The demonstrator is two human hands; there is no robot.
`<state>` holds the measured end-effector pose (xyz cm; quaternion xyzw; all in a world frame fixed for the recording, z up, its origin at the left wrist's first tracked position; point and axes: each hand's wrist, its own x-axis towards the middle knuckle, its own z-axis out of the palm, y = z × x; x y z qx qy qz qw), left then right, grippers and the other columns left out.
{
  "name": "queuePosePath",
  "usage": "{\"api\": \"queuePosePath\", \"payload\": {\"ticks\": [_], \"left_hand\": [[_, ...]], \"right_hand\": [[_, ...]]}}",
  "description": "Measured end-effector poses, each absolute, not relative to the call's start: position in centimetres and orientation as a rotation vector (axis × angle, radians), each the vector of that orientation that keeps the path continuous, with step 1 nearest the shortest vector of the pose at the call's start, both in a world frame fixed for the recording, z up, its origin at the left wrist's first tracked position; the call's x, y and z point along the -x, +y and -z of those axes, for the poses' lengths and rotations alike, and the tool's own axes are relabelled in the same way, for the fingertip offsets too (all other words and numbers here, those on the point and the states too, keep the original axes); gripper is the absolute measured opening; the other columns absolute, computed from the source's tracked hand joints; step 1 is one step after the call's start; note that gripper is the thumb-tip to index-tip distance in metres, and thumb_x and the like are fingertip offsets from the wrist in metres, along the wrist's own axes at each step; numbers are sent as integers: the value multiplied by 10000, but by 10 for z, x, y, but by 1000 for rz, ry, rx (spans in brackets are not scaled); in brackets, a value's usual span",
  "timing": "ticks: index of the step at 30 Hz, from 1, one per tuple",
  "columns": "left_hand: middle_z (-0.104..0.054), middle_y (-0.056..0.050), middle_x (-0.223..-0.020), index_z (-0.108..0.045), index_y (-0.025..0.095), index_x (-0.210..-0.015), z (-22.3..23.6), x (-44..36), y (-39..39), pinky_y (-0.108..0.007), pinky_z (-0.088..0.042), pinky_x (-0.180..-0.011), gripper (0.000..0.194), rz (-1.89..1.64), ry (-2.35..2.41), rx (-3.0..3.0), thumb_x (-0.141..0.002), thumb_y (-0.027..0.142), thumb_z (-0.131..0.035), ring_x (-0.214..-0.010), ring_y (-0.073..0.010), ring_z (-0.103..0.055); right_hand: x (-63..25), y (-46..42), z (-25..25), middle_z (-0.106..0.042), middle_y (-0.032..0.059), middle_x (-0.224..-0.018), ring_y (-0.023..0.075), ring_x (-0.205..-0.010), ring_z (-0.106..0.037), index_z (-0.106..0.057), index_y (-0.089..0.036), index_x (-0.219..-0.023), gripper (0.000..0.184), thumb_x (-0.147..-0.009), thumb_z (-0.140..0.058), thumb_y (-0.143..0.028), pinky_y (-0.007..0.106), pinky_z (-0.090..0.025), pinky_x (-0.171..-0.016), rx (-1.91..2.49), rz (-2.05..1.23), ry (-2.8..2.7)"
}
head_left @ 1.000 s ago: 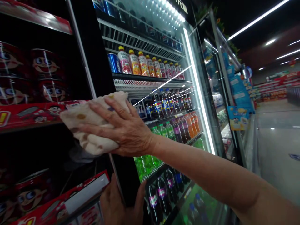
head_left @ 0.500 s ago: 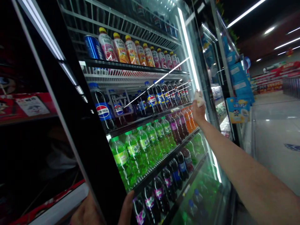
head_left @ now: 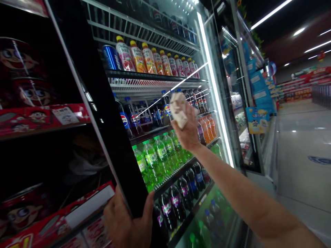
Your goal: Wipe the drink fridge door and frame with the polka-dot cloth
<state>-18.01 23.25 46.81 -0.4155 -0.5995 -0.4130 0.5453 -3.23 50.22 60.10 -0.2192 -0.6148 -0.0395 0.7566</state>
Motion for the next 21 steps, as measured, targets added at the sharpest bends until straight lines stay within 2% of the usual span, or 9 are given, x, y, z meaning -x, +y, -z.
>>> {"api": "queuePosePath", "payload": {"ticks": [2,6,8,10,12,14,17,19,21], "left_hand": [[-676,-316,-1357,-480,43,-1660,-467,179,232,-624,-601,-1021,1047,976,-1417,991,-921,728,-762,-1227,-471,-664],[-647,-373,-1331,-484,-33,-1625,-455,182,232,-615,-608,-935,1019,944,-1374,1001,-953,690,-735,-1176,-493,-670],[-650,-386,-1307,-508,-58,-1595,-448,183,232,-637,-599,-918,966,961,-1358,1020,-975,652,-721,-1158,-512,-672],[-654,-377,-1328,-506,-38,-1608,-442,185,231,-665,-586,-947,930,985,-1386,1034,-995,634,-698,-1189,-526,-665],[-649,-358,-1380,-484,10,-1645,-438,186,231,-675,-578,-981,922,1002,-1421,1030,-1001,637,-689,-1238,-527,-654],[-647,-331,-1422,-464,65,-1678,-436,188,230,-669,-575,-1005,940,1010,-1444,1025,-992,667,-690,-1269,-513,-647],[-660,-293,-1437,-478,118,-1684,-433,190,228,-651,-579,-1011,951,999,-1496,993,-982,735,-657,-1285,-494,-643],[-667,-279,-1434,-494,133,-1677,-432,189,227,-639,-581,-1001,943,1006,-1528,959,-981,752,-642,-1292,-490,-639],[-668,-263,-1442,-487,156,-1685,-430,188,227,-633,-574,-1014,927,1017,-1529,946,-978,730,-664,-1306,-483,-631]], "right_hand": [[51,429,-609,-219,113,-1854,316,-1761,-119,-375,-266,-1750,762,-1099,-528,-631,582,-225,-1443,295,337,-1518],[63,350,-598,-343,-27,-1822,338,-1761,-124,-519,-489,-1656,660,-1035,-582,-702,603,-194,-1447,-48,658,-1724],[58,358,-592,-372,-61,-1808,291,-1762,-134,-522,-504,-1650,604,-1072,-526,-679,554,-173,-1463,-53,698,-1735],[49,395,-589,-317,-26,-1835,268,-1768,-99,-497,-428,-1683,594,-1116,-486,-607,528,-158,-1471,49,660,-1719],[36,450,-587,-262,52,-1853,278,-1771,-74,-410,-310,-1740,673,-1130,-445,-593,546,-155,-1471,175,529,-1650],[20,515,-583,-271,108,-1841,279,-1764,-111,-324,-229,-1768,745,-1128,-404,-602,570,-179,-1462,288,350,-1539],[-12,607,-566,-404,146,-1765,261,-1677,-339,-371,-193,-1721,742,-1110,-393,-614,550,-310,-1415,519,-9,-1322],[-36,649,-548,-527,215,-1653,275,-1550,-509,-465,-110,-1639,720,-1115,-376,-595,524,-430,-1340,691,-232,-1198],[-57,668,-528,-622,273,-1516,310,-1431,-609,-556,-45,-1536,682,-1138,-352,-559,535,-502,-1262,821,-348,-1122]]}}
